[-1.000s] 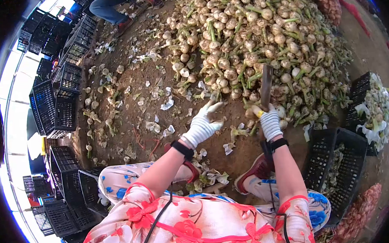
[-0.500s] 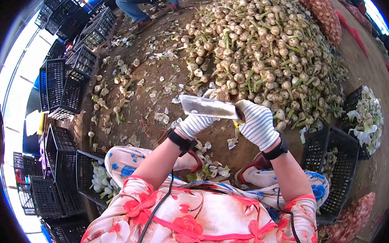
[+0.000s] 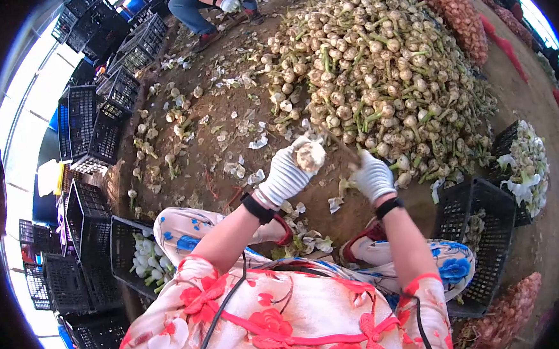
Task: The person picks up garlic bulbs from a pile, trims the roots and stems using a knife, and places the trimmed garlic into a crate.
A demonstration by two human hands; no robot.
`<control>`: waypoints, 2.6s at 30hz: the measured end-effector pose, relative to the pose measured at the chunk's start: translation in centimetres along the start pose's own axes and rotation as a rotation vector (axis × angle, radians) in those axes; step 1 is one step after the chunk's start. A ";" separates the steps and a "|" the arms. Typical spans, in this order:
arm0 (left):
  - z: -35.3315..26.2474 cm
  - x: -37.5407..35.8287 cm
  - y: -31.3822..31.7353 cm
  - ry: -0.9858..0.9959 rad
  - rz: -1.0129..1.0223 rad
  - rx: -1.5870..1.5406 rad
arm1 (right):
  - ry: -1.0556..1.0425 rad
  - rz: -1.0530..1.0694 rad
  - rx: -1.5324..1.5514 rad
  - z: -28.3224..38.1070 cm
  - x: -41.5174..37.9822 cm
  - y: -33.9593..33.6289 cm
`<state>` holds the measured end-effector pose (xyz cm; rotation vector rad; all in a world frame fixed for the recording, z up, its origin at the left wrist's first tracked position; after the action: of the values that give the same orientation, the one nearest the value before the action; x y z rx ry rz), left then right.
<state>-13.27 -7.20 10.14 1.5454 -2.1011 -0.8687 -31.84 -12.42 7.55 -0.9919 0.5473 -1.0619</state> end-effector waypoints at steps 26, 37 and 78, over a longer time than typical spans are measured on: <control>2.0 1.8 -0.8 -0.279 -0.532 -0.377 | 0.168 -0.029 -0.004 -2.4 1.3 4.8; -3.6 1.2 -13.0 0.094 -0.713 -0.421 | 0.360 0.302 0.029 -12.1 6.0 7.8; 2.5 0.8 -5.7 -0.086 -0.170 0.080 | -0.603 -0.179 0.136 8.4 0.0 -3.5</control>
<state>-11.11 -8.50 4.43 1.7792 -2.1100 -0.9350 -26.90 -9.53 14.66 -1.1874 -0.1063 -0.8813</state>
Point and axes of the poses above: each hand's wrist, its own x-axis towards the middle knuckle, its own y-axis out of the palm, z = x × y, the point moved 4 cm from there along x, towards the middle knuckle, and after that the axes turned 12 degrees about -y, right-handed, at the moved point
